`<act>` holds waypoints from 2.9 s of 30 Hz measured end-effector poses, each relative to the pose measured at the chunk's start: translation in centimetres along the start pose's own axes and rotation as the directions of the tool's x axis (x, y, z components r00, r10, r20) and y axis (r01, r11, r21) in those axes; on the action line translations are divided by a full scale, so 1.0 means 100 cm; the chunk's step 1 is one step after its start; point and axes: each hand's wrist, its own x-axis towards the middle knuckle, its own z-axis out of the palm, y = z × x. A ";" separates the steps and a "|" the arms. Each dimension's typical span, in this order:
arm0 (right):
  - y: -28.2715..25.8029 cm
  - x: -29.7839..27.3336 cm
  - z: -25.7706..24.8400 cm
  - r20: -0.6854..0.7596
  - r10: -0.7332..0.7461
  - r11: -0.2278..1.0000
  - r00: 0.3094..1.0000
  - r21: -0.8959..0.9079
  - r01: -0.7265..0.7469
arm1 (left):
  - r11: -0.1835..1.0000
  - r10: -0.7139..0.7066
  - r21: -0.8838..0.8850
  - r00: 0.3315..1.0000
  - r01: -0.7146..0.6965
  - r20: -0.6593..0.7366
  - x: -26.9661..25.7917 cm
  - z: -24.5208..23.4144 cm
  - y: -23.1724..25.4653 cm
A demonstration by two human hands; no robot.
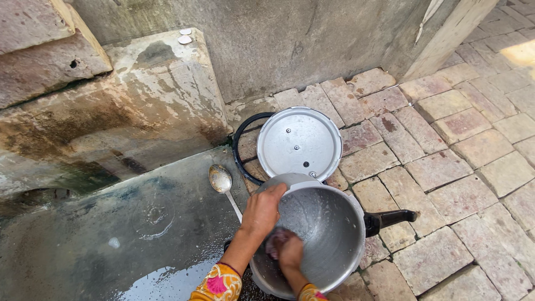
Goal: The person scrubs the inside of an aluminum pressure cooker with a pink scouring pad at an outdoor washing slab, rotating the pot to clean the interior, then turns it and scrubs the outer surface and base. The lid rests on the slab beside a large serving spoon while the pot is washed.
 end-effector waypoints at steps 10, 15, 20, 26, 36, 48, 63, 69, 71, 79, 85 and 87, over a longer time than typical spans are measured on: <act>-0.055 0.114 0.022 -0.344 -0.256 0.773 0.903 0.488 0.405 | 0.997 0.050 -0.052 0.999 -0.049 0.021 -0.009 -0.002 0.008; -0.032 0.000 0.000 0.133 -0.209 0.976 0.969 0.086 0.199 | 1.000 0.028 -0.012 0.999 -0.028 -0.027 -0.007 -0.003 0.014; -0.020 0.060 -0.059 -0.171 0.285 0.959 0.943 0.038 -0.283 | 0.999 -0.024 -0.048 0.999 0.025 0.023 -0.013 -0.009 0.006; -0.055 0.126 -0.002 -0.352 0.033 0.827 0.936 0.535 0.171 | 0.995 0.070 -0.068 0.997 -0.072 -0.023 -0.013 -0.002 0.015; -0.049 0.057 -0.029 -0.116 0.355 0.925 0.928 0.189 -0.331 | 0.998 0.045 -0.055 0.999 -0.044 0.006 -0.009 -0.007 0.004; 0.023 0.066 -0.029 -0.232 0.366 0.927 0.901 0.001 -0.376 | 0.994 0.090 -0.075 0.993 -0.084 0.077 -0.003 -0.009 0.017; 0.006 0.061 -0.046 -0.306 0.215 0.976 0.928 0.089 -0.197 | 0.993 0.113 -0.015 0.993 -0.113 -0.022 -0.004 -0.001 0.003; -0.045 0.105 -0.044 -0.261 0.284 0.957 0.923 0.145 -0.253 | 0.994 0.102 -0.030 0.992 -0.104 -0.073 -0.004 -0.001 0.004; -0.059 0.123 -0.043 -0.326 0.103 0.968 0.940 0.249 -0.020 | 0.993 0.108 -0.027 0.990 -0.111 -0.092 -0.005 0.000 0.004; 0.003 0.061 -0.049 -0.318 0.219 0.972 0.922 -0.010 -0.234 | 0.992 0.117 -0.032 0.988 -0.121 -0.098 -0.008 -0.001 -0.008; -0.035 0.091 -0.045 -0.272 0.285 0.956 0.919 0.015 -0.292 | 0.984 0.161 -0.062 0.984 -0.166 -0.069 -0.010 -0.003 0.000; -0.053 0.107 -0.044 -0.312 0.067 0.998 0.948 0.035 -0.059 | 0.992 0.116 -0.037 0.993 -0.117 -0.027 -0.010 -0.004 0.004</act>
